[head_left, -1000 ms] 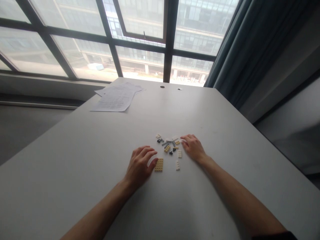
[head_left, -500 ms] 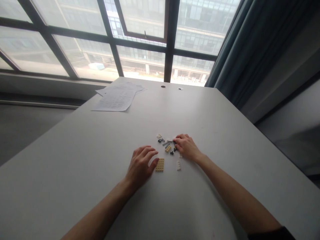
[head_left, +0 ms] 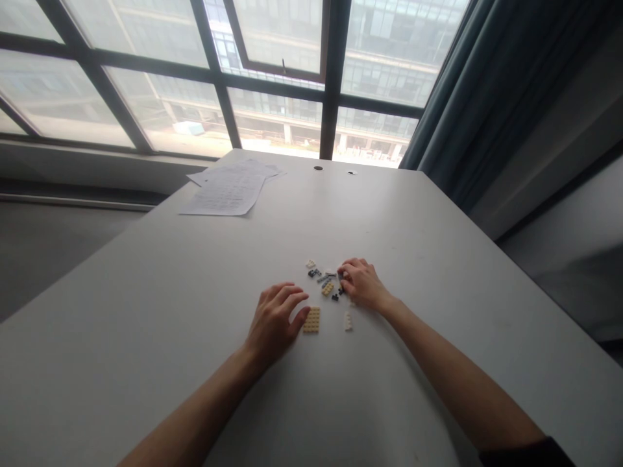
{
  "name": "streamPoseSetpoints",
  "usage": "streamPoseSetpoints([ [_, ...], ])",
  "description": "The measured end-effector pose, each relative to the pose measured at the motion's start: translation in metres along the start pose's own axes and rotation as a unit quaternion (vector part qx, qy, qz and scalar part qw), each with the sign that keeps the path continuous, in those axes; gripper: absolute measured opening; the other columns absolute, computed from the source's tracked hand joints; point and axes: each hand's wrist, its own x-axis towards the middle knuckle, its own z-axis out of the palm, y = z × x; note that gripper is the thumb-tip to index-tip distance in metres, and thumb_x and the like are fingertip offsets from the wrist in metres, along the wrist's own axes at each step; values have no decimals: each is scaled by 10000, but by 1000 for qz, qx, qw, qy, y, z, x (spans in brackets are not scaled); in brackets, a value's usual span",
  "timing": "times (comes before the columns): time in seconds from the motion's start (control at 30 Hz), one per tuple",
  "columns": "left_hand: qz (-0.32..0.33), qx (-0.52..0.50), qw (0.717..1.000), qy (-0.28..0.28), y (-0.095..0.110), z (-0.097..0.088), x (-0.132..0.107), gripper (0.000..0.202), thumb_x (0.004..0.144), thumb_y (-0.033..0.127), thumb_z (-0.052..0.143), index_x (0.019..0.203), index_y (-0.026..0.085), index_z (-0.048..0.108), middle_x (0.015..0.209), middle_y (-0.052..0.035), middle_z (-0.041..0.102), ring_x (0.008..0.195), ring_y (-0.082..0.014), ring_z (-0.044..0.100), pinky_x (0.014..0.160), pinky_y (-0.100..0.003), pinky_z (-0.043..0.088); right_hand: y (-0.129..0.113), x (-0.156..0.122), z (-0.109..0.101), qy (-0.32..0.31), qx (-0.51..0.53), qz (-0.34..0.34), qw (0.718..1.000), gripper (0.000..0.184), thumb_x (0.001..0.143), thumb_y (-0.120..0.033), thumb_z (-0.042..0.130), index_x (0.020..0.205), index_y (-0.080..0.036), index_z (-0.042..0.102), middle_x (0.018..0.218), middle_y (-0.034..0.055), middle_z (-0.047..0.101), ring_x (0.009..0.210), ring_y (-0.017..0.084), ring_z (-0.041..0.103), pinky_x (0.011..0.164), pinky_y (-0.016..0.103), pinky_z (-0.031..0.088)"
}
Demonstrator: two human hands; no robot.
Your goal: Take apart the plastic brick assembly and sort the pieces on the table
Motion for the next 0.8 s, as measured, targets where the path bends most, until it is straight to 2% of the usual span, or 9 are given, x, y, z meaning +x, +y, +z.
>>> streamPoseSetpoints([
  [0.23,-3,-2,1000,-5,-1,1,-1,165,870,275,558,991,197,640,1028,-69,666,1071,-246,542,924,-421,402,-1,-3,-2,40,110,9,993,195,739,-84,612,886,-208,643,829,15,676,886,185,570,868,337,388],
  [0.33,0,-2,1000,-2,0,0,0,161,871,273,556,982,195,642,1016,-70,670,1064,-243,550,920,-418,406,0,-7,-4,55,139,22,989,134,765,-122,605,869,-195,648,832,21,679,840,159,593,811,295,429],
  [0.4,3,-2,1000,2,1,0,0,160,871,274,553,977,197,644,1009,-72,673,1055,-244,556,913,-418,411,0,-9,-4,59,200,43,977,108,774,-169,609,870,-186,655,824,23,685,776,149,605,748,281,450],
  [0.47,7,-2,1000,4,0,0,0,165,869,277,554,982,200,646,1012,-74,673,1051,-245,560,911,-420,413,-2,-11,-4,52,305,69,948,126,770,-227,619,875,-175,663,798,27,690,704,143,611,688,278,461],
  [0.53,13,-3,1000,10,0,1,0,174,867,276,559,1001,203,642,1015,-74,673,1051,-243,563,916,-419,414,-6,-14,-4,35,415,88,905,174,753,-281,636,875,-161,664,783,36,693,669,144,618,651,280,468],
  [0.63,26,-14,999,25,0,1,-1,199,862,278,574,1041,211,629,1021,-71,672,1055,-237,567,924,-410,418,-17,-20,-5,8,520,110,847,244,704,-331,697,866,-153,654,757,36,696,670,153,630,638,282,477],
  [0.7,34,-30,998,34,2,0,0,245,854,297,590,1086,220,614,1041,-73,665,1061,-237,565,927,-406,424,-27,-23,-7,-5,547,126,827,269,666,-344,741,833,-156,646,709,22,690,653,152,629,634,282,480],
  [0.8,45,-52,997,37,7,-4,2,352,832,347,626,1159,223,579,1075,-84,647,1074,-247,553,923,-404,433,-40,-27,-8,-16,565,133,814,262,639,-340,768,769,-160,628,662,9,678,626,148,625,624,278,478],
])
